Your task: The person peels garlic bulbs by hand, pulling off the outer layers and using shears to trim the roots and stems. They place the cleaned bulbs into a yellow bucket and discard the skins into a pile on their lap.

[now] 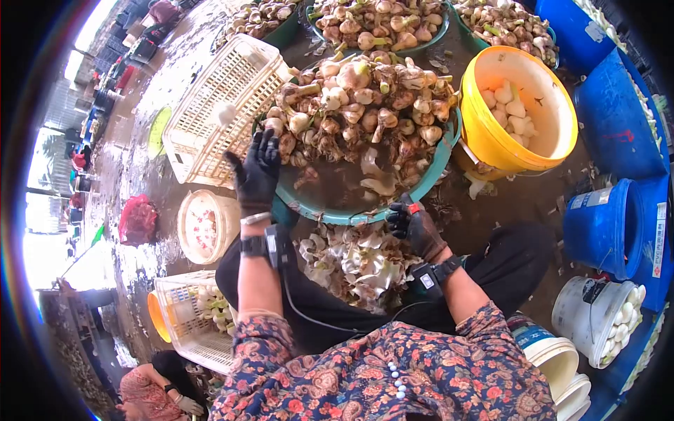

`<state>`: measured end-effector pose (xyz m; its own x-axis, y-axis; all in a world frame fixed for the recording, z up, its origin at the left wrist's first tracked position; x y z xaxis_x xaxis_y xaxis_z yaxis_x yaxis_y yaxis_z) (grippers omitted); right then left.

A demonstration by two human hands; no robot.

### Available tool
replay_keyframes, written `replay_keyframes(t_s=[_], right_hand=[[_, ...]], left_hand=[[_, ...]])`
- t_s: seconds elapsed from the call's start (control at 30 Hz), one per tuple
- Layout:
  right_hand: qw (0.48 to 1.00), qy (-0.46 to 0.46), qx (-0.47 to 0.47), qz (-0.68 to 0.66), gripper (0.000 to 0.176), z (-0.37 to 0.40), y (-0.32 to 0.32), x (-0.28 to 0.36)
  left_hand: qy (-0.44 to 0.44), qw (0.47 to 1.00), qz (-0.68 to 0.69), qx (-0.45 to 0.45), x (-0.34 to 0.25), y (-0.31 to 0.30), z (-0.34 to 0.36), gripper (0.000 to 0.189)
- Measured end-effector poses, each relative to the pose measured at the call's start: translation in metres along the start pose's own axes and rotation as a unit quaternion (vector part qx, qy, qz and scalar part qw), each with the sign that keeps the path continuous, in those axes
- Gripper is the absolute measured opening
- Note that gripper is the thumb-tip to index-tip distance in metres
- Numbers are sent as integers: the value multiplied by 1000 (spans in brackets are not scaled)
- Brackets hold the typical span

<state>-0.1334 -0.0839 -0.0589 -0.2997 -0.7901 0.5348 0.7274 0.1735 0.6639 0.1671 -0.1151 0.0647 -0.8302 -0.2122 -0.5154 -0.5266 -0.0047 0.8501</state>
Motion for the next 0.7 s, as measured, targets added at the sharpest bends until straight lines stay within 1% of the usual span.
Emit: replay_keyframes(t_s=[0.03,0.07,0.1,0.13,0.2,0.27,0.3,0.33,0.4,0.43,0.47,0.5,0.53,0.57,0.6,0.63,0.67,0.7], right_hand=[[999,18,-37,19,42,3,4,0],[999,19,-38,19,42,-1,3,-4],[999,23,-13,32,43,-6,1,-10],[999,26,10,46,44,-11,-2,-14],[999,29,-2,44,42,-11,-3,-15],[995,43,-39,78,40,-4,4,-9],[995,49,-44,72,39,-5,0,-10],[995,49,-49,73,39,-6,-1,-8],[995,37,-43,76,44,-5,-4,-9],[997,60,-43,36,41,-13,-14,-18],[997,58,-45,28,41,-19,-19,-20],[997,64,-31,9,40,-22,-20,-21],[997,72,-16,-8,40,-22,-21,-25],[996,76,-44,24,38,-19,-16,-22],[996,74,-42,24,38,-15,-8,-20],[995,43,-71,58,38,-11,-4,-14],[991,11,-102,91,38,-6,-3,-10],[991,10,-102,90,38,-4,-3,-10]], left_hand=[[-101,973,-205,-39,7,-17,-9,57],[-198,892,-400,-75,14,-45,-17,58],[-312,764,-559,-86,28,-83,-23,58],[-408,595,-686,-90,40,-118,-27,60],[-438,372,-815,-73,69,-135,-27,64],[-339,368,-861,-90,99,-180,-17,63],[-403,339,-847,-76,117,-236,-15,55],[-323,378,-868,-9,127,-213,-12,47],[-403,339,-848,56,129,-164,5,31],[-407,335,-848,61,129,-171,16,31],[-362,526,-756,144,132,-176,25,32],[-300,691,-621,216,131,-162,30,33],[-303,689,-622,216,125,-158,32,33],[-432,717,-525,152,117,-140,31,22],[-545,725,-413,84,112,-122,34,14],[-452,724,-467,230,108,-97,30,16],[-451,723,-469,233,110,-89,28,16],[-443,705,-536,139,108,-88,26,22]])
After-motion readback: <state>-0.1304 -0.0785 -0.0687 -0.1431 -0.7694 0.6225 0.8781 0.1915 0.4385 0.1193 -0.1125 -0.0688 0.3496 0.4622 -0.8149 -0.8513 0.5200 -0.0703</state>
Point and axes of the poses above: each hand's wrist, its own z-axis away from the middle knuckle, its own y-axis out of the palm, x = y × z, the point moved 4 cm from there along -z, towards the middle knuckle, and after that the axes turned 13 degrees about x, right-handed, at the moved point
